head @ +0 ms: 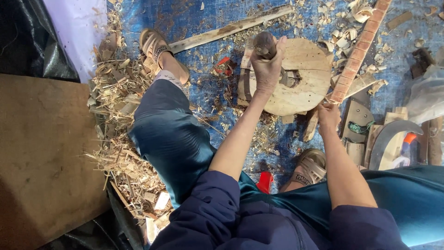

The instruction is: Carving a circular wooden component using a mallet and a gouge while sitting on a workshop floor.

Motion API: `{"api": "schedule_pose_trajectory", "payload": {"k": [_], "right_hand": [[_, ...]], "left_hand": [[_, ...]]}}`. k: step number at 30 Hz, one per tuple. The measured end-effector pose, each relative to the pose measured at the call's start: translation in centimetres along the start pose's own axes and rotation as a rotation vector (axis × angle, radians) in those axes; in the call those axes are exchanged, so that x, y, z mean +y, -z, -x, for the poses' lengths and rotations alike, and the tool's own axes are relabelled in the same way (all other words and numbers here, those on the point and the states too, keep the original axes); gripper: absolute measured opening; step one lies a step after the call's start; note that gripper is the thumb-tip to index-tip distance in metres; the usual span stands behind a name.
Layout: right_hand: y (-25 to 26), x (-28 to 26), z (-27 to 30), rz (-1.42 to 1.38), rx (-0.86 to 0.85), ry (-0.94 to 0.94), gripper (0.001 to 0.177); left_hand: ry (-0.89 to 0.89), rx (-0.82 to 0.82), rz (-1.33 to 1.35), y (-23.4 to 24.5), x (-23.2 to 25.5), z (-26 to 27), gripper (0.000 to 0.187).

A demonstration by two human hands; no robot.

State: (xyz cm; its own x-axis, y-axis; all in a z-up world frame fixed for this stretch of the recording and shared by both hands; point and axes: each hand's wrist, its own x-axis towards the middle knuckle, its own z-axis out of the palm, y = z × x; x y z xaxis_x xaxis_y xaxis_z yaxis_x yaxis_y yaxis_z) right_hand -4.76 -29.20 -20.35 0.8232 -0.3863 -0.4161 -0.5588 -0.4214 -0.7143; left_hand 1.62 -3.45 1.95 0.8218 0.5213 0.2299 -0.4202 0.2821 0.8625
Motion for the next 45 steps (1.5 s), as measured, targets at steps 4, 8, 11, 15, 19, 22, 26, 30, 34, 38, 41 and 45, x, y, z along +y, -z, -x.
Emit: {"api": "schedule_pose_trajectory", "payload": {"k": [4, 8, 11, 15, 19, 22, 26, 30, 34, 38, 41, 45], "right_hand": [[-0.3, 0.0, 0.0, 0.002, -0.016, -0.076, 0.027], [-0.7, -0.1, -0.1, 0.281, -0.051, 0.005, 0.052], [-2.0, 1.4, -0.8, 0.400, -0.046, 0.107, 0.063], [-0.4, -2.2, 0.8, 0.253, -0.101, -0.072, 0.055], [2.0, -3.6, 0.9, 0.208, 0.141, -0.043, 0.049], [4.3, -8.8, 1.1, 0.120, 0.199, 0.278, 0.050], [10.8, -19.9, 4.6, 0.187, -0.006, 0.649, 0.038], [16.1, -27.8, 12.7, 0.120, 0.001, 1.056, 0.034], [15.6, -28.7, 15.2, 0.143, -0.221, 1.045, 0.039], [15.2, -27.5, 16.3, 0.301, -0.295, 0.759, 0.033], [15.4, -27.4, 15.5, 0.201, -0.202, 0.870, 0.032], [16.6, -27.7, 14.4, 0.172, -0.120, 0.945, 0.031]], "left_hand": [[-0.050, -0.014, -0.022, 0.5, -2.4, 0.0, 0.011], [-0.081, 0.003, -0.118, -0.1, -4.5, 0.6, 0.014], [-0.141, -0.069, -0.298, -0.9, -3.7, 0.4, 0.013], [-0.134, -0.091, -0.397, -0.8, -4.2, 0.2, 0.011], [-0.167, -0.063, -0.478, -1.6, -3.7, 0.5, 0.018], [-0.155, -0.058, -0.479, -1.6, -5.3, 0.4, 0.031], [-0.117, -0.068, -0.456, -2.2, -5.1, 0.8, 0.043], [-0.129, -0.091, -0.487, -2.6, -5.1, 0.6, 0.044], [-0.131, -0.156, -0.547, -1.9, -7.1, 0.8, 0.040], [0.381, -0.075, 0.613, -0.8, -5.1, 2.0, 0.014], [0.271, -0.058, 0.566, -0.2, -8.6, 0.9, 0.027], [0.114, -0.042, -0.323, 0.3, -7.5, 0.2, 0.026]]}}
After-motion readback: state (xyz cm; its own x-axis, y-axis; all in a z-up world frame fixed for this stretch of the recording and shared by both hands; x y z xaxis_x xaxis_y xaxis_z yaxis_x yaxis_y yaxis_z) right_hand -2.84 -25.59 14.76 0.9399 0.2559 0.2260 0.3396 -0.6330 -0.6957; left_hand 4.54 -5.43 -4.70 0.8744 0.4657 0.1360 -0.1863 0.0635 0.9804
